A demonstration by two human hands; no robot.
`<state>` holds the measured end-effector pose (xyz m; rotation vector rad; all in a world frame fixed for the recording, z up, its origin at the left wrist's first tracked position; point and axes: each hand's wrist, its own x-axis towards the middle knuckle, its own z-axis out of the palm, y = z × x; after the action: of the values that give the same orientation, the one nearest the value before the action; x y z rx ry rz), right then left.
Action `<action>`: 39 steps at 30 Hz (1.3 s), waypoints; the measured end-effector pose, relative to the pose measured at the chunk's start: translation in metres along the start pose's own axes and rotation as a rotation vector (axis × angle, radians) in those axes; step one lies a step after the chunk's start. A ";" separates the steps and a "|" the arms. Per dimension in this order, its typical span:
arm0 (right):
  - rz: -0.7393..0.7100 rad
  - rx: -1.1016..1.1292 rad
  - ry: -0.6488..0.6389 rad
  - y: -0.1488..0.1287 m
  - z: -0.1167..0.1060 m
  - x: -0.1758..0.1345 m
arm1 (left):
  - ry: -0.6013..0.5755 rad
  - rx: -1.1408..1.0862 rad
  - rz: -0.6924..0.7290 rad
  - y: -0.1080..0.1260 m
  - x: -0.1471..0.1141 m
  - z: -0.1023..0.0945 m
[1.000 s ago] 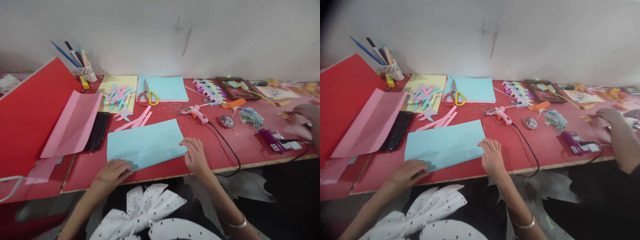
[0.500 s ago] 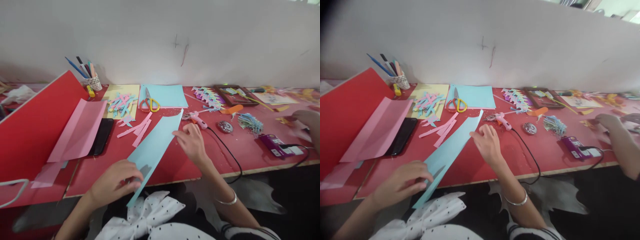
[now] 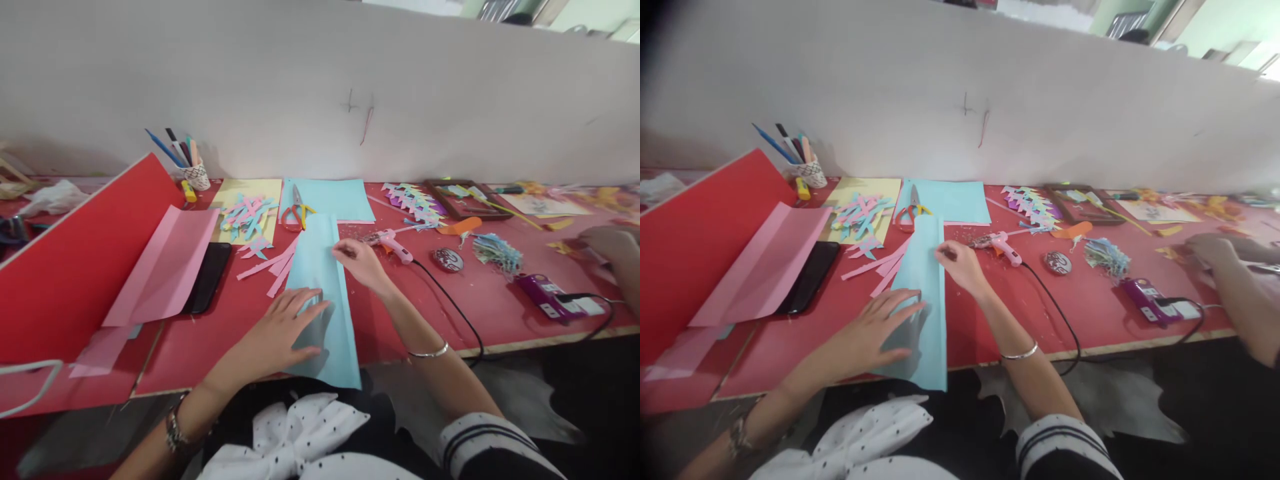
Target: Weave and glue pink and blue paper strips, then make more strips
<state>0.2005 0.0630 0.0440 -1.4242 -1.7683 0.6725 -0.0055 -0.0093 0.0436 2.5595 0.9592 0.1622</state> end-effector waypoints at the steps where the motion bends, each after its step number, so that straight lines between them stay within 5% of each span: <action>1: 0.008 -0.019 -0.021 0.004 0.003 0.002 | -0.030 0.040 -0.009 -0.002 0.002 0.004; 6: 0.012 -0.148 -0.043 0.016 0.000 0.008 | -0.033 0.110 -0.037 -0.026 0.008 0.018; 11: -0.067 -0.269 -0.058 -0.004 -0.033 0.002 | 0.039 0.177 -0.126 -0.052 0.009 0.022; 15: -0.302 -0.602 -0.115 -0.033 -0.064 -0.018 | 0.073 0.185 -0.186 -0.065 0.013 0.023; 18: -0.473 -0.781 -0.045 -0.054 -0.086 -0.033 | 0.120 0.170 -0.211 -0.072 0.017 0.020; 22: -0.632 -0.750 -0.025 -0.074 -0.116 -0.049 | 0.187 0.108 -0.253 -0.084 0.023 0.014; 27: -0.560 -0.688 0.268 -0.081 -0.140 -0.054 | 0.272 -0.035 -0.246 -0.086 0.025 -0.007; 30: -0.610 -0.670 0.365 -0.077 -0.129 -0.047 | 0.350 -0.179 -0.172 -0.068 0.022 -0.034; 33: -0.795 -0.734 0.207 -0.076 -0.099 -0.039 | 0.528 -0.615 -0.003 -0.042 0.018 -0.061; 35: -0.909 -0.798 0.085 -0.077 -0.076 -0.035 | 0.412 -0.717 0.012 -0.027 0.016 -0.073; 39: -1.104 -0.973 0.091 -0.077 -0.044 -0.029 | 0.227 -0.711 -0.047 -0.012 0.010 -0.077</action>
<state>0.1952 0.0134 0.1233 -0.6810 -2.5063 -0.9117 -0.0240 0.0313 0.1087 1.8848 0.8405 0.6626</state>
